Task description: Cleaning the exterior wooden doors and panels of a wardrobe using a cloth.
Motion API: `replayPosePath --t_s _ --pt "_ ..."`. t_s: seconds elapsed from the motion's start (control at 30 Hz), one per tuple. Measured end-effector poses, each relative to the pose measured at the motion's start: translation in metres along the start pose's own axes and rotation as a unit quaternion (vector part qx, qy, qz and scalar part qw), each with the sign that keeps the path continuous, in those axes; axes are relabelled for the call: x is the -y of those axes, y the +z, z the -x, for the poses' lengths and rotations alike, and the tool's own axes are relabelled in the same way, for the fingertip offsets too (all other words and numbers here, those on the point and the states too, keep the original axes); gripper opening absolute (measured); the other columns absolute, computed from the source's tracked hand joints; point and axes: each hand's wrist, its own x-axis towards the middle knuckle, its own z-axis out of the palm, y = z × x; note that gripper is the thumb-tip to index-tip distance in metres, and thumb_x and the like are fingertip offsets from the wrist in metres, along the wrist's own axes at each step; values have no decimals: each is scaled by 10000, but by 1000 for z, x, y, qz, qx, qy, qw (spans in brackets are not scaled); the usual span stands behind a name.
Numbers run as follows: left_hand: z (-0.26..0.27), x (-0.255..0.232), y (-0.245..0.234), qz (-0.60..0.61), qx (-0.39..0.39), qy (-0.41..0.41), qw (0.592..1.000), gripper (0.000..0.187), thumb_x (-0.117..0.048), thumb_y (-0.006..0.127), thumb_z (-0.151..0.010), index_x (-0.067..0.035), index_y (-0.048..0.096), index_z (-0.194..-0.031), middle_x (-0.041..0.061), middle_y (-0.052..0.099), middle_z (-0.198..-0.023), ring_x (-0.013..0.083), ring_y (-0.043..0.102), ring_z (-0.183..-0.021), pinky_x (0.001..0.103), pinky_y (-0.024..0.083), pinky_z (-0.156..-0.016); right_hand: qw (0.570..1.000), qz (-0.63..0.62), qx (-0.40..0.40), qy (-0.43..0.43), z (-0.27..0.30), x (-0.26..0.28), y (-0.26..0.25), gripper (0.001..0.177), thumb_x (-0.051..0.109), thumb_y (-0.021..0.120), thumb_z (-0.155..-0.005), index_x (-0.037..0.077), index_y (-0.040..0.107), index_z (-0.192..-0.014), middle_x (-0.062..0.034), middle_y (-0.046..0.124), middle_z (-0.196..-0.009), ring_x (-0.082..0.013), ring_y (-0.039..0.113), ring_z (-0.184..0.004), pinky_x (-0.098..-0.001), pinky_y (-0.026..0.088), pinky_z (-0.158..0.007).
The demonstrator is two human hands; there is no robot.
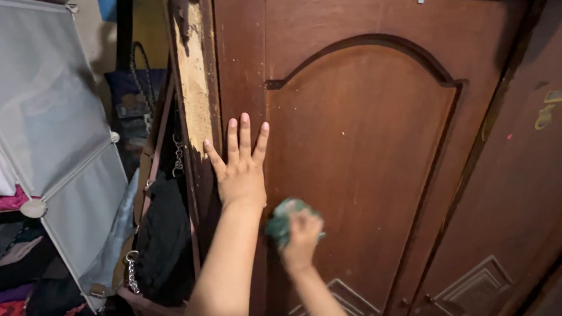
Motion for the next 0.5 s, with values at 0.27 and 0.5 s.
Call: replayPosePath --t_s 0.27,0.5 --pt "9 5 -35 -1 60 1 998 1355 -281 857 -709 -282 -108 -1661 107 -159 -1722 306 -91 -1584 709 9 -1175 924 -57 304 -224 122 -61 -50 592 94 586 -804 120 621 -1394 -119 605 -1250 -347 541 -1098 -467 457 -979" --pt "50 -7 -32 10 29 22 999 1444 -420 955 -580 -230 14 -1659 161 -17 -1726 320 20 -1587 675 115 -1208 925 -22 326 -194 80 -140 -65 376 92 588 -906 264 686 -1225 -14 648 -1088 -225 612 -1009 -391 503 -881"
